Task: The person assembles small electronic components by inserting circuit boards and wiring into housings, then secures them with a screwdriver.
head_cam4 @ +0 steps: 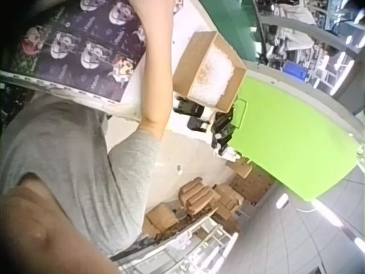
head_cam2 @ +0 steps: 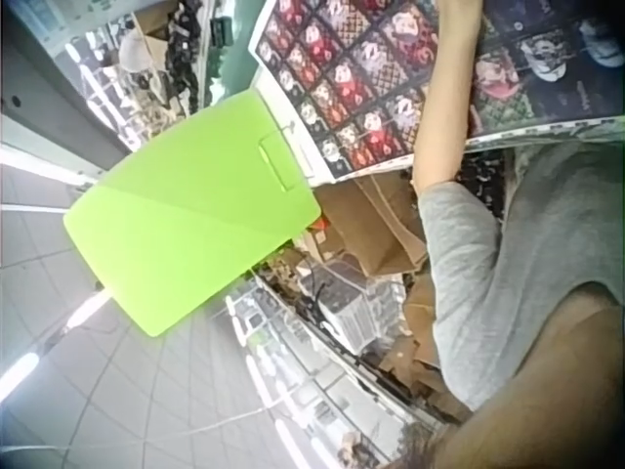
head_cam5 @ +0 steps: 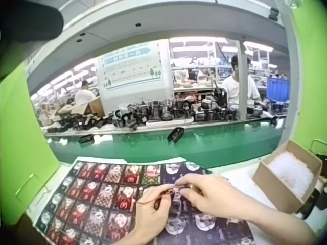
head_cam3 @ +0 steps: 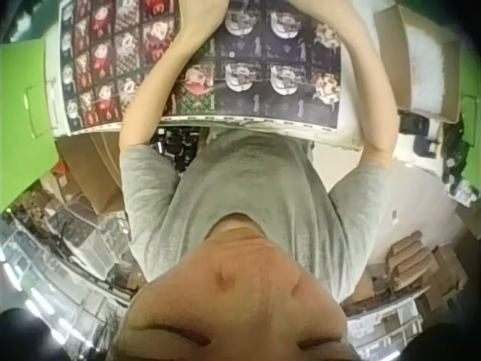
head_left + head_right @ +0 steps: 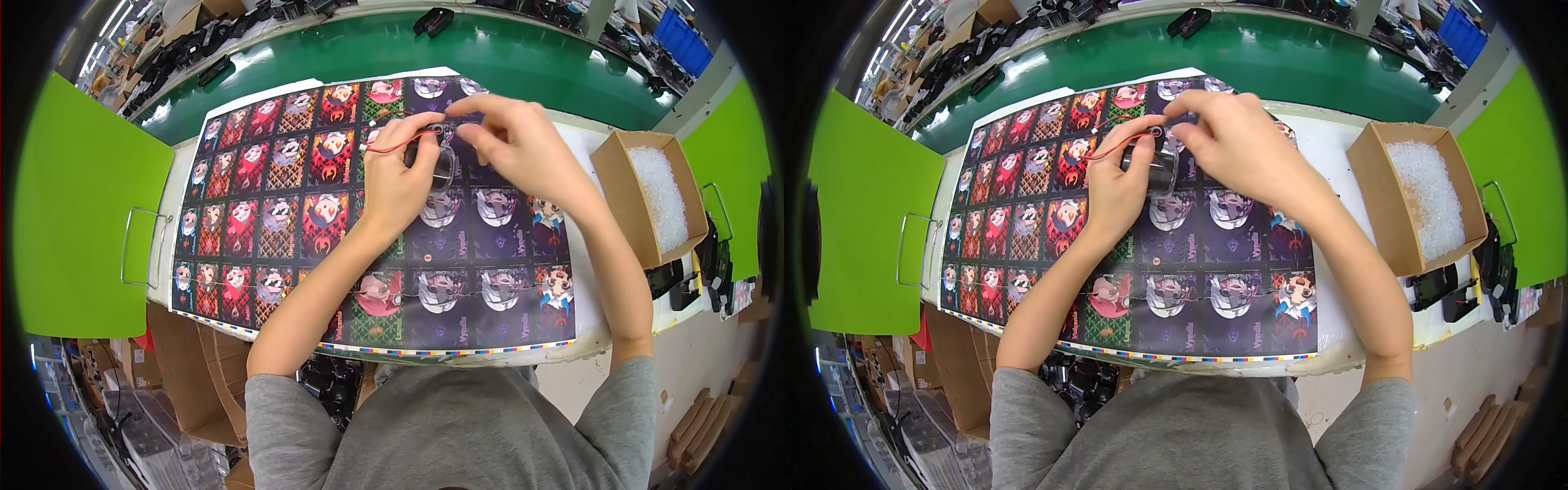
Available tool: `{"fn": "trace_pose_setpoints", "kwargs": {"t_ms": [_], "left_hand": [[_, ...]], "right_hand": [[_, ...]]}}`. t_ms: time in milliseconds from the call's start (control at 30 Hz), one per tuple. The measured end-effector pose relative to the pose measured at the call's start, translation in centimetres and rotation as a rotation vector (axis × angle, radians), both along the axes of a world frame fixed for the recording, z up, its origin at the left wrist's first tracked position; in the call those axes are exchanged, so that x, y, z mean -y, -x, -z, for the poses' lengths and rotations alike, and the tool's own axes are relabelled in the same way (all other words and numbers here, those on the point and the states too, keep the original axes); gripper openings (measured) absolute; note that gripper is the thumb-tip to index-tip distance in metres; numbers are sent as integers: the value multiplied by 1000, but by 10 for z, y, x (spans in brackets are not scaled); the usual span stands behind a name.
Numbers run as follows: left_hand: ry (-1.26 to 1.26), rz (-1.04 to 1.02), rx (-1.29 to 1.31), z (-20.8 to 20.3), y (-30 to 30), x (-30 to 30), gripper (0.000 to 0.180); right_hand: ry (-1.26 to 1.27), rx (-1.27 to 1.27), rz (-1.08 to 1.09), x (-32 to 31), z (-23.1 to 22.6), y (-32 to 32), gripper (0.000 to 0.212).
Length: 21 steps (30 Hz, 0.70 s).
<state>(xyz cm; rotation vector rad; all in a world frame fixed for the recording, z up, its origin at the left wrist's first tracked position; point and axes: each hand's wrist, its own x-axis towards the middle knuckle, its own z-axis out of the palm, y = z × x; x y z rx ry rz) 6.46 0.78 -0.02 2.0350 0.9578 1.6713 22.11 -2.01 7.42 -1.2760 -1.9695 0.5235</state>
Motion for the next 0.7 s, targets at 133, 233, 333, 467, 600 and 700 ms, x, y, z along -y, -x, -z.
{"fn": "trace_pose_setpoints", "kwargs": {"t_ms": [133,233,333,467,600,700], "left_hand": [[565,348,196,-14,12,1,18],[488,385,168,-15,20,-1,16],[632,329,188,-31,23,3,13],[459,353,159,-25,19,3,14],[472,486,215,-39,20,1,17],[584,559,239,-46,30,0,23]], "right_hand": [[-28,2,39,8,-30,-31,25],[-29,163,131,33,-57,-50,23],[-12,297,313,57,-66,-88,20],[61,517,576,68,-42,-171,14],[318,611,528,75,10,-222,20],[361,535,534,73,19,-219,22]]}}
